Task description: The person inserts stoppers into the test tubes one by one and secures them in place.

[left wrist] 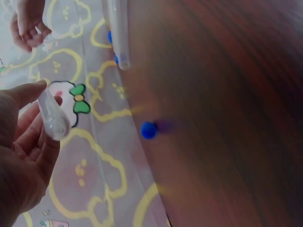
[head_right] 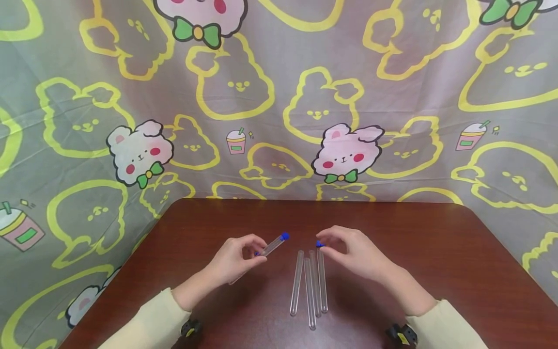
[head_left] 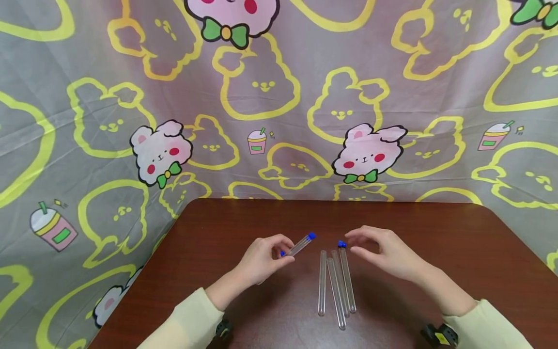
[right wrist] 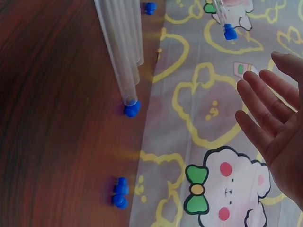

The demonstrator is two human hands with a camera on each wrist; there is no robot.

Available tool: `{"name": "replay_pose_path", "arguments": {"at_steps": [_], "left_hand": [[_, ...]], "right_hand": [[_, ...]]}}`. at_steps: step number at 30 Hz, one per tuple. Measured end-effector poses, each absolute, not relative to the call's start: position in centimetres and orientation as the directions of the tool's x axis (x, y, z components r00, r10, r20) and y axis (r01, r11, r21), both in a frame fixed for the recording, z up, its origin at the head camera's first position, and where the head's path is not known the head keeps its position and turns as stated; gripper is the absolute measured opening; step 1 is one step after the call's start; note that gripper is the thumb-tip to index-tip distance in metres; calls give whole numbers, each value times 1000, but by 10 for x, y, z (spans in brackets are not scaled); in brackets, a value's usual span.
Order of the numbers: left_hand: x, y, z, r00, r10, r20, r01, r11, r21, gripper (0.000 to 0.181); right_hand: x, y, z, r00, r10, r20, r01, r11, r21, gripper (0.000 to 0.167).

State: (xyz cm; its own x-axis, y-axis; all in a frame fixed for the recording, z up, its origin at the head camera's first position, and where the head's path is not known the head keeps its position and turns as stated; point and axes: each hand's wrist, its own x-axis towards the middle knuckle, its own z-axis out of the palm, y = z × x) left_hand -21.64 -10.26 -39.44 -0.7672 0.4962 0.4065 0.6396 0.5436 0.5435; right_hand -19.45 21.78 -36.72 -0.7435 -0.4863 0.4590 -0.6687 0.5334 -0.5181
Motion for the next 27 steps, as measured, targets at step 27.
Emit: {"name": "replay_pose_path", "arguments": {"at_steps": [27], "left_hand": [[-236, -165, -418, -892, 367, 265, 451, 672, 587, 33]], "right_hand": [[-191, 241, -389, -732, -500, 463, -681, 572, -457, 23]]}}
